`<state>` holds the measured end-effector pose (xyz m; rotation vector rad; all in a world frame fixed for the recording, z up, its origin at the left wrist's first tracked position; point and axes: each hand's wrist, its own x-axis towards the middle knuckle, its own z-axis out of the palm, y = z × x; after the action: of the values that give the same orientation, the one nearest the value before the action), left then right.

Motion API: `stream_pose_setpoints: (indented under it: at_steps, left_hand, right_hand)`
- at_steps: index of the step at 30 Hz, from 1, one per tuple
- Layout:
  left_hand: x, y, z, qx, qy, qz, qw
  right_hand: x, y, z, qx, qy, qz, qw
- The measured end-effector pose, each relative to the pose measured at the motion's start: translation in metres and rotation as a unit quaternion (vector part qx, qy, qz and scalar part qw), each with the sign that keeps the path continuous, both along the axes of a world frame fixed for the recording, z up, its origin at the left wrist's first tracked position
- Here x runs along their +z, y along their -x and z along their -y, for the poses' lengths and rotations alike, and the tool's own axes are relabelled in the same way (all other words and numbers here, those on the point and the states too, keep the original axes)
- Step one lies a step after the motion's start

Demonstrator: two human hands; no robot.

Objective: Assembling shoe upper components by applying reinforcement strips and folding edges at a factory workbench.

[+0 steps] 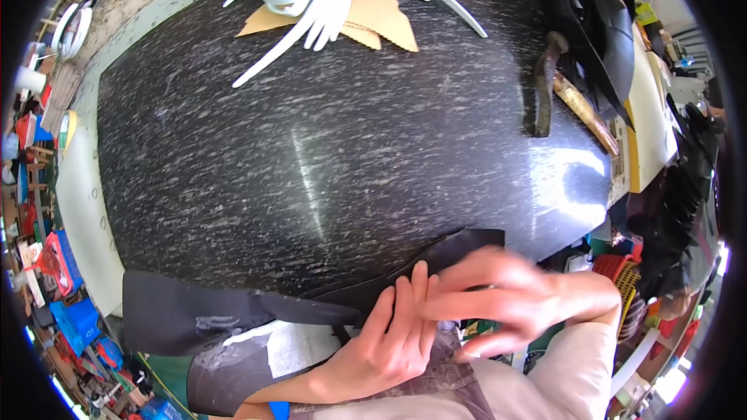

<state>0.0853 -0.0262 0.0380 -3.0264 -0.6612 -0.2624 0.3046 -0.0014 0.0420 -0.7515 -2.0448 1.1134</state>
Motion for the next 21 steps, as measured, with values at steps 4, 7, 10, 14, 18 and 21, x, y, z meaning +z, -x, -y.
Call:
stream_pose_setpoints:
  at_steps: [4, 7, 10, 14, 18, 21]
  left_hand:
    - [0.032, 0.041, -0.011, 0.072, -0.062, -0.016, 0.995]
    - [0.031, 0.057, -0.024, 0.132, -0.003, -0.034, 0.991]
    - [0.026, 0.065, -0.025, 0.044, -0.003, -0.038, 0.998]
    - [0.014, 0.065, -0.03, -0.094, -0.096, -0.087, 0.987]
    - [0.032, 0.065, -0.039, -0.059, -0.074, -0.146, 0.985]
    - [0.044, 0.089, -0.048, 0.129, 0.075, -0.07, 0.986]
  right_hand:
    - [-0.015, 0.011, 0.012, 0.029, 0.033, 0.092, 0.995]
    - [-0.029, 0.011, 0.008, 0.062, -0.021, 0.077, 0.995]
    - [-0.029, 0.013, 0.008, 0.083, -0.045, 0.094, 0.991]
    - [-0.022, 0.021, 0.006, 0.091, -0.122, 0.151, 0.977]
    - [-0.01, 0.038, -0.002, 0.112, -0.212, 0.214, 0.947]
    - [0.016, 0.02, -0.02, 0.137, -0.321, 0.323, 0.88]
